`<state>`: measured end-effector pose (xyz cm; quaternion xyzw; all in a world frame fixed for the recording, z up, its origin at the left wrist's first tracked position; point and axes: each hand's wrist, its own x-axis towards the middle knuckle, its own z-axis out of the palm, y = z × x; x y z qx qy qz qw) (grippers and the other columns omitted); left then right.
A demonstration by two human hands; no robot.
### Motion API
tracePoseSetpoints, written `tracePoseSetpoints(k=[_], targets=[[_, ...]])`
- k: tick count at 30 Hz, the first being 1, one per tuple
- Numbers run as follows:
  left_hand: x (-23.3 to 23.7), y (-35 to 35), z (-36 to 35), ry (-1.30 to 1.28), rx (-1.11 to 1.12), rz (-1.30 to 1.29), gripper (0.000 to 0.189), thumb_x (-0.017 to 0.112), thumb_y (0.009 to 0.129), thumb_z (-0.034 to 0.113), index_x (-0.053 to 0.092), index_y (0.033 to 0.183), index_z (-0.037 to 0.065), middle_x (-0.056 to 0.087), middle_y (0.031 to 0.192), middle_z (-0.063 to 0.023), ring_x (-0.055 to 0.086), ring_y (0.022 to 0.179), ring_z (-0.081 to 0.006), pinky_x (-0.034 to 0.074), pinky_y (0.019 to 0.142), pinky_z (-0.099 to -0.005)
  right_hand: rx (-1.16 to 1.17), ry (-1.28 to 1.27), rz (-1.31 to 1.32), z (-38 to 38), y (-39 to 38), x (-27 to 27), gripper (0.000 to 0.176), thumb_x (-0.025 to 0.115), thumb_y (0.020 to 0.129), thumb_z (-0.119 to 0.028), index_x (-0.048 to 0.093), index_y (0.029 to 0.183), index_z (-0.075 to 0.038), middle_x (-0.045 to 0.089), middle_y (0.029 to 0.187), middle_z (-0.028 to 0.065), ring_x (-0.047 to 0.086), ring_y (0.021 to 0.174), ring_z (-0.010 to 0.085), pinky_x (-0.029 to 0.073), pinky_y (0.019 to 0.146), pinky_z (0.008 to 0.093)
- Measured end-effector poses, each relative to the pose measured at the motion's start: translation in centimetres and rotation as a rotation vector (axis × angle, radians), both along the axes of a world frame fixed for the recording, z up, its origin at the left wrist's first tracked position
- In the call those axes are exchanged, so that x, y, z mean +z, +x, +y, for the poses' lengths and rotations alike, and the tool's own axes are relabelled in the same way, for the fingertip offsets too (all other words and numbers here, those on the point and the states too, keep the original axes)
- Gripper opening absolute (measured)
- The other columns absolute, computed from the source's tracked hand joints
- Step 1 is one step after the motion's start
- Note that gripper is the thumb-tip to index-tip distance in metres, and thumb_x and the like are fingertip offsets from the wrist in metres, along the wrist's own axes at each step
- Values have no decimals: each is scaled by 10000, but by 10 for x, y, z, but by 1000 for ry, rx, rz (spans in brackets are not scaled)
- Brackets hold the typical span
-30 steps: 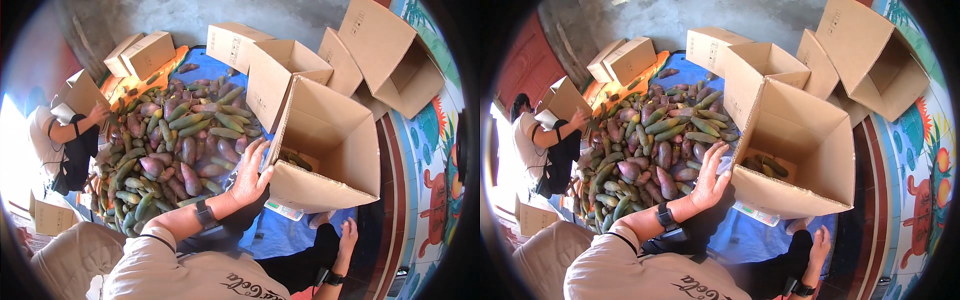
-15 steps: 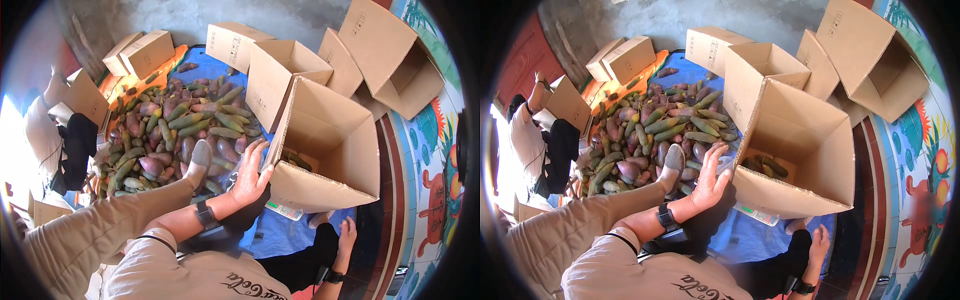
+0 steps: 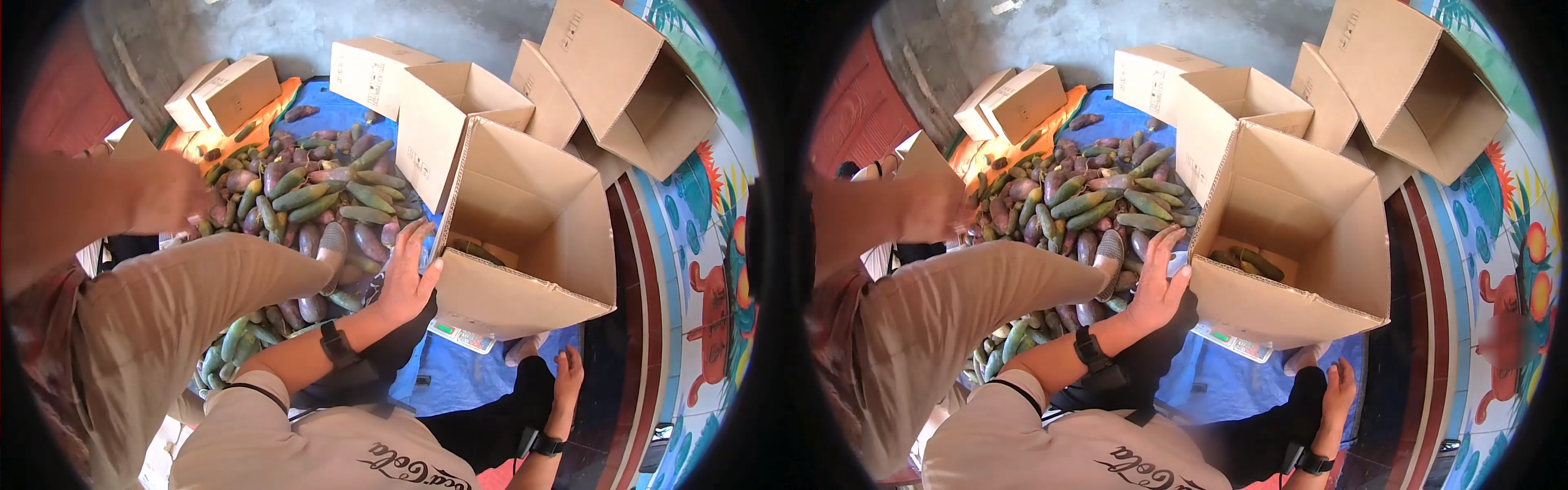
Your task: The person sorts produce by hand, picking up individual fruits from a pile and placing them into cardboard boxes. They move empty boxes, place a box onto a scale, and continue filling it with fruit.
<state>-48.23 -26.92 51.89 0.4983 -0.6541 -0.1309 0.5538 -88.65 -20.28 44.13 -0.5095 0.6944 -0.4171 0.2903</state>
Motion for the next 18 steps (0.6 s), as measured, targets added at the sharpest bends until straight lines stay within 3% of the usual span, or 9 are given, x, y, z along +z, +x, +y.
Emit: tracePoseSetpoints(k=[3, 5, 18], targets=[[1, -1, 0, -6, 4, 2, 520, 499, 910, 289, 372, 1313, -15, 383, 1300, -254, 390, 1208, -418, 317, 1025, -441, -8, 3, 19, 1, 0, 1, 356, 536, 919, -136, 520, 1208, 71, 612, 1011, 106, 585, 870, 159, 457, 798, 276], [1, -2, 1, 3, 7, -2, 524, 499, 910, 295, 373, 1314, -13, 383, 1300, -255, 388, 1211, -418, 315, 1026, -443, -1, 14, 42, 2, 0, 3, 344, 553, 910, -137, 538, 1189, 63, 625, 1078, 193, 610, 971, 227, 475, 857, 320], [-2, -2, -1, 26, 13, 1, 534, 496, 909, 309, 371, 1313, -18, 382, 1309, -260, 374, 1225, -416, 265, 1058, -462, -19, 35, 58, 4, 5, 9, 340, 541, 909, -137, 544, 1187, 59, 626, 1092, 195, 610, 987, 243, 468, 864, 331]])
